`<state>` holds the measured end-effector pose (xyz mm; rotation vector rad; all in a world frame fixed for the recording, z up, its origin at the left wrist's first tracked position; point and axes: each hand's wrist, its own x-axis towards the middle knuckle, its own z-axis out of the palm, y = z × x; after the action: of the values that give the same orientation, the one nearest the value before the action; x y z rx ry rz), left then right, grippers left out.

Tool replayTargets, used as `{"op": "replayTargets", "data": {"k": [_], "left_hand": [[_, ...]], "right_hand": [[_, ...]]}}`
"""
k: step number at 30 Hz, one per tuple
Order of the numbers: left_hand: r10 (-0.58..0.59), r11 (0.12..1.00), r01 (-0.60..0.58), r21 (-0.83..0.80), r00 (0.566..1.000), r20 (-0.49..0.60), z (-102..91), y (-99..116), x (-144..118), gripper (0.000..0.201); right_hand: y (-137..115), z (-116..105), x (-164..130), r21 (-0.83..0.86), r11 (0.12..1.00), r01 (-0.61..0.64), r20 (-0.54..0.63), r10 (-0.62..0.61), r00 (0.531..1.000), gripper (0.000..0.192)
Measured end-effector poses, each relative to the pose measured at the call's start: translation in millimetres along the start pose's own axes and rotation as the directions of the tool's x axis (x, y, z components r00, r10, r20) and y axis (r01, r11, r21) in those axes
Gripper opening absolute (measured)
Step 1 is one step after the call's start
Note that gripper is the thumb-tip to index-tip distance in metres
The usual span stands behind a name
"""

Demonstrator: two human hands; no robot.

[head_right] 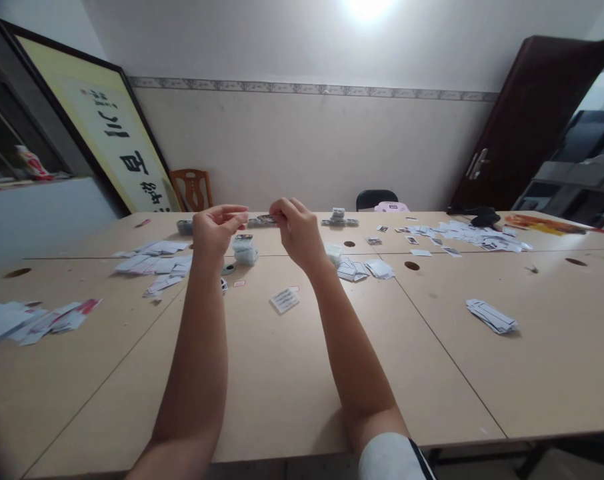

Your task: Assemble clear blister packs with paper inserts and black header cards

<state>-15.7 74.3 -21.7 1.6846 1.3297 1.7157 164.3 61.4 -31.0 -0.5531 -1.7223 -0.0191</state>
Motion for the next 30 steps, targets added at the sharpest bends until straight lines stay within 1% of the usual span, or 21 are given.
{"op": "replayTargets", "data": {"k": [1, 2, 3, 4, 5, 6, 7, 9, 10, 11, 12, 14, 17, 19, 21, 23, 24, 25, 27, 28, 30], "left_hand": [[-0.014, 0.992, 0.008, 0.123, 0.999, 0.047, -2.0, -5.6, 2.9, 0.031], [-0.051, 0.979, 0.027, 0.203, 0.993, 0.111, -2.6, -11.7, 5.4, 0.033], [-0.101, 0.963, 0.05, 0.266, 0.978, 0.183, -1.5, -18.1, 7.0, 0.033], [-0.164, 0.944, 0.074, 0.321, 0.951, 0.262, 1.8, -24.7, 7.6, 0.032], [-0.234, 0.921, 0.095, 0.379, 0.91, 0.343, 7.4, -31.3, 7.1, 0.028], [-0.311, 0.888, 0.105, 0.448, 0.854, 0.417, 15.0, -37.8, 5.3, 0.023], [-0.393, 0.847, 0.106, 0.521, 0.785, 0.479, 24.3, -44.1, 2.4, 0.019], [-0.546, 0.751, 0.09, 0.654, 0.641, 0.539, 45.3, -55.3, -6.1, 0.02], [-0.599, 0.711, 0.071, 0.7, 0.584, 0.548, 55.7, -60.0, -11.1, 0.021], [-0.642, 0.674, 0.05, 0.737, 0.534, 0.55, 65.2, -63.9, -16.3, 0.024], [-0.673, 0.645, 0.028, 0.764, 0.496, 0.549, 73.5, -67.1, -21.5, 0.026], [-0.712, 0.6, -0.012, 0.8, 0.448, 0.541, 86.3, -71.9, -30.8, 0.032], [-0.751, 0.54, -0.045, 0.841, 0.426, 0.505, 97.5, -77.1, -39.5, 0.039], [-0.765, 0.525, -0.043, 0.85, 0.414, 0.494, 99.8, -79.7, -40.3, 0.039], [-0.755, 0.564, -0.023, 0.825, 0.391, 0.527, 95.9, -79.6, -36.9, 0.034], [-0.7, 0.659, 0.012, 0.752, 0.375, 0.608, 84.0, -74.3, -30.0, 0.03], [-0.651, 0.72, 0.035, 0.693, 0.38, 0.658, 75.1, -69.0, -25.6, 0.03], [-0.587, 0.785, 0.06, 0.617, 0.392, 0.709, 64.7, -61.9, -21.1, 0.036], [-0.421, 0.901, 0.1, 0.423, 0.439, 0.794, 41.6, -42.8, -13.3, 0.041], [-0.326, 0.943, 0.107, 0.315, 0.48, 0.815, 30.3, -31.4, -11.0, 0.04], [-0.171, 0.985, 0.094, 0.143, 0.565, 0.807, 11.4, -6.8, -11.1, 0.04]], "right_hand": [[0.0, -3.4, 0.9, 0.006, 1.0, -0.017, 0.01, 0.017, 1.0, 0.019], [-0.2, -7.1, 1.8, 0.007, 0.999, -0.039, 0.023, 0.038, 0.999, 0.018], [-0.5, -10.9, 2.8, -0.003, 0.998, -0.064, 0.033, 0.064, 0.997, 0.016], [-1.0, -14.8, 3.8, -0.022, 0.996, -0.091, 0.034, 0.092, 0.995, 0.015], [-1.8, -18.6, 4.6, -0.047, 0.991, -0.122, 0.03, 0.123, 0.992, 0.014], [-2.8, -22.2, 5.3, -0.074, 0.985, -0.153, 0.02, 0.155, 0.988, 0.012], [-3.9, -25.7, 5.8, -0.098, 0.978, -0.183, 0.01, 0.185, 0.983, 0.01], [-6.7, -32.1, 6.3, -0.125, 0.964, -0.235, 0.003, 0.238, 0.971, 0.008], [-8.1, -35.1, 6.3, -0.127, 0.958, -0.256, 0.01, 0.259, 0.966, 0.008], [-9.5, -37.9, 6.3, -0.122, 0.954, -0.272, 0.021, 0.277, 0.961, 0.008], [-10.7, -40.4, 6.1, -0.114, 0.952, -0.284, 0.033, 0.289, 0.957, 0.008], [-12.8, -44.6, 5.9, -0.093, 0.95, -0.297, 0.054, 0.303, 0.952, 0.009], [-15.6, -47.8, 6.2, -0.064, 0.949, -0.308, 0.072, 0.313, 0.947, 0.01], [-17.5, -47.7, 6.7, -0.051, 0.945, -0.323, 0.086, 0.327, 0.941, 0.01], [-18.8, -46.6, 7.2, -0.046, 0.938, -0.344, 0.098, 0.347, 0.933, 0.011], [-18.6, -45.3, 7.5, -0.048, 0.93, -0.365, 0.097, 0.368, 0.925, 0.011], [-17.8, -44.8, 7.6, -0.045, 0.924, -0.38, 0.089, 0.383, 0.92, 0.01], [-16.7, -44.4, 7.8, -0.031, 0.916, -0.401, 0.078, 0.402, 0.912, 0.01], [-14.2, -43.0, 8.2, 0.041, 0.891, -0.451, 0.04, 0.45, 0.892, 0.01], [-13.5, -41.6, 8.5, 0.109, 0.875, -0.472, 0.011, 0.473, 0.881, 0.011], [-14.4, -36.4, 9.3, 0.289, 0.831, -0.475, -0.068, 0.513, 0.856, 0.018]]}}
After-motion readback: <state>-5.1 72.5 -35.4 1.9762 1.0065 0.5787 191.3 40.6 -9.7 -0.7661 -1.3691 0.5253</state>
